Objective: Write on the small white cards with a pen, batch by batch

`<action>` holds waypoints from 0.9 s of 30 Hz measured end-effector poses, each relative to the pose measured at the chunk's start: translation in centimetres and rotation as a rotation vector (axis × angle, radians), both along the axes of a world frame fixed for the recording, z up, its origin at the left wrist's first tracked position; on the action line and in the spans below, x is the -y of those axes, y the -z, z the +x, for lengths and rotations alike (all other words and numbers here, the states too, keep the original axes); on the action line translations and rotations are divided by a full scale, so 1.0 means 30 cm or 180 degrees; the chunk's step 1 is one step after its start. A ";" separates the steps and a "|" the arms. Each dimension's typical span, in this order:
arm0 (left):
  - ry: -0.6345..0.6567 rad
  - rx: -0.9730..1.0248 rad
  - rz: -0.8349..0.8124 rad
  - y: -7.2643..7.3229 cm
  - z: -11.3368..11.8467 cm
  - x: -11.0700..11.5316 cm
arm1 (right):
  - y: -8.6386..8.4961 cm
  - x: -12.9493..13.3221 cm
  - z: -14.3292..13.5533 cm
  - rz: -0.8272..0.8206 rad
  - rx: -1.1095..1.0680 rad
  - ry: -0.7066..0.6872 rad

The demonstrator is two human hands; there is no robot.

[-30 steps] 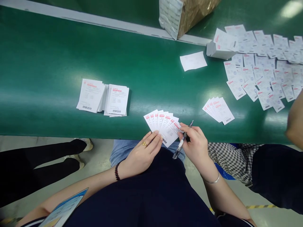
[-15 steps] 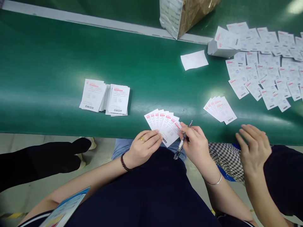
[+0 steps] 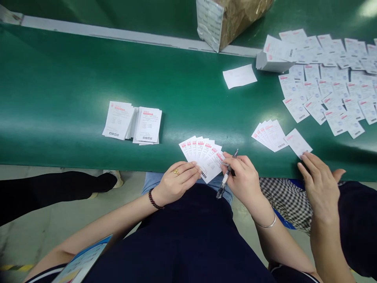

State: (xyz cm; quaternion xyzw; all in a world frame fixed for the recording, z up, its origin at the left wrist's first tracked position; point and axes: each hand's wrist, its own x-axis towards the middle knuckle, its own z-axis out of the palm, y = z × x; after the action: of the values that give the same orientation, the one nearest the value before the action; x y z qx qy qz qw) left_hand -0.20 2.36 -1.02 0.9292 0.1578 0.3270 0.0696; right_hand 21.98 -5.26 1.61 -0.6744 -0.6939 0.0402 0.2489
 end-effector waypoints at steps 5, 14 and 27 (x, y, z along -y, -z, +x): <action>0.0120 -0.0026 0.0066 0.001 0.000 -0.004 | 0.007 0.003 0.004 0.0050 -0.0019 -0.0034; 0.0167 0.0117 0.0169 0.009 0.003 0.004 | 0.024 0.011 0.011 0.0143 -0.0067 -0.0079; 0.0121 0.0187 0.0148 0.028 0.059 0.039 | 0.003 0.016 0.100 0.0402 -0.0119 0.0154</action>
State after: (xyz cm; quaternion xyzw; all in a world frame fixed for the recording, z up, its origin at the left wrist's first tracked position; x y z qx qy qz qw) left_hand 1.56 1.19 -1.86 0.9233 0.1304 0.3563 0.0588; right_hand 24.99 -5.73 1.53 -0.6731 -0.6738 0.0028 0.3048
